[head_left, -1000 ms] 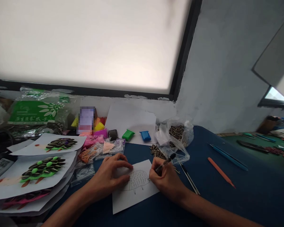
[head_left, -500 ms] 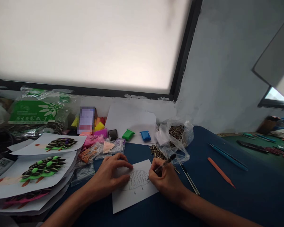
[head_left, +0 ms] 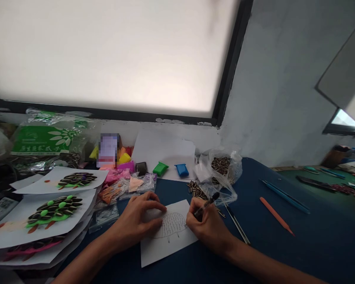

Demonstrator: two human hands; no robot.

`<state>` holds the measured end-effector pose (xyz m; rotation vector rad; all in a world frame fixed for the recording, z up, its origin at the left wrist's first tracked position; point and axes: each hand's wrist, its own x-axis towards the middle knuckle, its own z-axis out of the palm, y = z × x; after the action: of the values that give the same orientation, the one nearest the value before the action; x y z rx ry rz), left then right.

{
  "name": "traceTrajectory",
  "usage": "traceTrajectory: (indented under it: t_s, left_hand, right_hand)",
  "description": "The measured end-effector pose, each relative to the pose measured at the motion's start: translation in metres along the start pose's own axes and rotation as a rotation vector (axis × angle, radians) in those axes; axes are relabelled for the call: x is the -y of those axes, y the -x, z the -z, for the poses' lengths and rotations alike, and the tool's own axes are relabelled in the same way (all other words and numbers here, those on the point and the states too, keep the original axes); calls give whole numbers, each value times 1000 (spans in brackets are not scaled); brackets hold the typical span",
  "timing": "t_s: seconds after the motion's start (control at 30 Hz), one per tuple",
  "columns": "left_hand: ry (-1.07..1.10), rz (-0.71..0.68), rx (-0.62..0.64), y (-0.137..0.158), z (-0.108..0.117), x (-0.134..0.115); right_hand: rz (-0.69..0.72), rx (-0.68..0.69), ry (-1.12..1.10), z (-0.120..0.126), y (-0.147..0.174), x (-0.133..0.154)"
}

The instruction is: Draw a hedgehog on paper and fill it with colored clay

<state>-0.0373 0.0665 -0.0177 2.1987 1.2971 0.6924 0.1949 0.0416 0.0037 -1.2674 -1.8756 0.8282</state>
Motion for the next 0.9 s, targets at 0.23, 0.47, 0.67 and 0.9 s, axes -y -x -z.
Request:
traceTrajectory:
  t_s: [0.23, 0.47, 0.67, 0.9]
  left_hand:
    - [9, 5, 3, 1, 0, 0]
    - [-1, -10, -4, 1, -1, 4]
    - [2, -1, 1, 1, -1, 2]
    - [3, -8, 7, 1, 1, 0]
  right_hand:
    - [-4, -36, 8, 0, -1, -1]
    - [2, -47, 17, -1, -1, -3]
    - [5, -43, 22, -1, -2, -3]
    - [5, -49, 32, 1, -1, -2]
